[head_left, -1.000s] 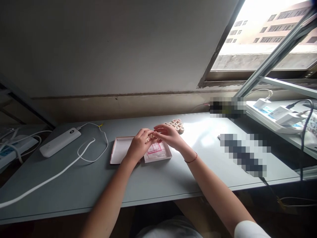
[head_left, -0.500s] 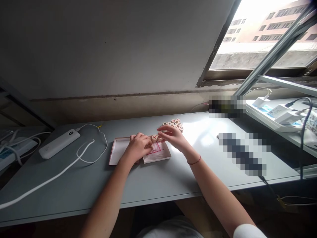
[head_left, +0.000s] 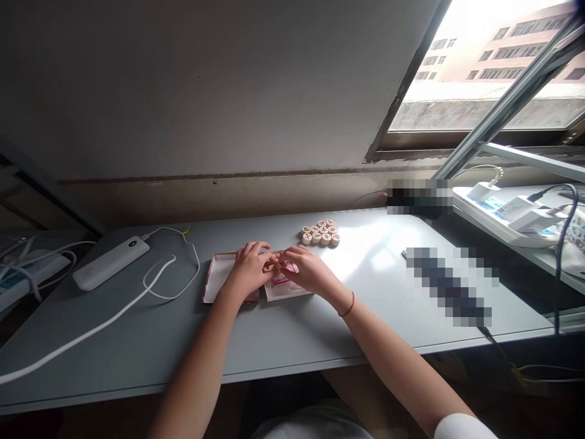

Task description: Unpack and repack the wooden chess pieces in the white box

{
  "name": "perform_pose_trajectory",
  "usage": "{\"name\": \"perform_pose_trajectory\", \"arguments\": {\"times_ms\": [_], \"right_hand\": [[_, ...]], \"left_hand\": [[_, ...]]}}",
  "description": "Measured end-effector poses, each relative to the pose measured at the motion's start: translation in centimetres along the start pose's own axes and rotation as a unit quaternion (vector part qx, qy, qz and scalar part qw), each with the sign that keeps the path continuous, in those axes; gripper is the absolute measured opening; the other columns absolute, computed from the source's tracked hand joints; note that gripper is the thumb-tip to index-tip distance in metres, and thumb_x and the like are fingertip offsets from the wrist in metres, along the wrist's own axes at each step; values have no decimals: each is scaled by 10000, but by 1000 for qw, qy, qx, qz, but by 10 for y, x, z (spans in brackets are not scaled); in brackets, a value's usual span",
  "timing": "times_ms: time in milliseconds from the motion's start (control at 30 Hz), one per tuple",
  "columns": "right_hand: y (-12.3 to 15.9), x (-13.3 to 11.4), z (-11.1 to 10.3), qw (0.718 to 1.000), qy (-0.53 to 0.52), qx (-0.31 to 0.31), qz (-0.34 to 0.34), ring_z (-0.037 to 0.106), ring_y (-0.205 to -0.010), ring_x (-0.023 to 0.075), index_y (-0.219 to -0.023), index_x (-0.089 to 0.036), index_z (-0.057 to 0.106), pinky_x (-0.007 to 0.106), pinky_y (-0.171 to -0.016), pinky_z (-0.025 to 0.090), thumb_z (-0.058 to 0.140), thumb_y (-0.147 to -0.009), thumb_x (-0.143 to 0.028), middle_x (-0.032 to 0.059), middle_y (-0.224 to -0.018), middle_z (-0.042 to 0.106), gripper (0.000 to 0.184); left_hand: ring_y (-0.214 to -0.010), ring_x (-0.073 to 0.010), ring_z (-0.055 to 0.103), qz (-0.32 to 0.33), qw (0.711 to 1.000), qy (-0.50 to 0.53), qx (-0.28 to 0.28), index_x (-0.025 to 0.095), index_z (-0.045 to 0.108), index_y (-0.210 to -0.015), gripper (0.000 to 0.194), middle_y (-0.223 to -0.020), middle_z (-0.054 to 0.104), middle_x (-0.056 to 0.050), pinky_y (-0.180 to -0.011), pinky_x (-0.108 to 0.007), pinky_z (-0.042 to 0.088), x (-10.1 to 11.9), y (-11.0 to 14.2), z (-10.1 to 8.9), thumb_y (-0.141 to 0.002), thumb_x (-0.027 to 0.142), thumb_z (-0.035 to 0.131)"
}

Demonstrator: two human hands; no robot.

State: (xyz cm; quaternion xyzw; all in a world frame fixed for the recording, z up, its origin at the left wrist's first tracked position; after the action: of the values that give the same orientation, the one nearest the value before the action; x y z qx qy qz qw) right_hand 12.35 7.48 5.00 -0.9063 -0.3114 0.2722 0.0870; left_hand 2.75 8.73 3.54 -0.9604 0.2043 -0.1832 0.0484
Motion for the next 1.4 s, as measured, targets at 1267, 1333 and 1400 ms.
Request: {"name": "perform_pose_trajectory", "arguments": {"times_ms": [1267, 1333, 1400], "right_hand": [[-55, 189, -40, 915, 160, -172, 329, 655, -700, 204, -967, -150, 752, 255, -604, 454, 645, -752, -240, 105, -773, 717, 257], [-57, 190, -35, 913, 160, -195, 321, 655, -668, 203, -955, -144, 757, 256, -592, 462, 667, -733, -223, 95, -705, 705, 252], [-61, 190, -35, 916, 160, -198, 310, 663, -662, 209, -927, -140, 761, 261, -598, 478, 693, -709, -200, 87, -669, 699, 236]], "left_hand": [[-1255, -245, 486, -22, 997, 8, -68, 230, 387, -1404, 566, -1377, 540, -84, -1118, -458, 248, 11, -9, 30, -868, 325, 541], [-1253, -249, 487, -18, 998, 8, -63, 232, 383, -1408, 584, -1370, 545, -84, -1112, -459, 257, 11, -9, 31, -861, 339, 557], [-1255, -255, 486, -16, 998, 10, -60, 233, 385, -1408, 610, -1368, 546, -85, -1108, -465, 268, 11, -10, 31, -849, 369, 587]]}}
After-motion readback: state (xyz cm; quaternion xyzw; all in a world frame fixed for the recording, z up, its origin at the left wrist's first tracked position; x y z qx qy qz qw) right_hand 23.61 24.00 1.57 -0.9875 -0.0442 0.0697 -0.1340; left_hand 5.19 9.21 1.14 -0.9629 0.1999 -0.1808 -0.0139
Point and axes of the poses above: each hand's wrist, its own y-axis away from the middle knuckle, its own z-axis out of the palm, x = y × z, the point moved 10 cm from there along -y, towards the middle knuckle
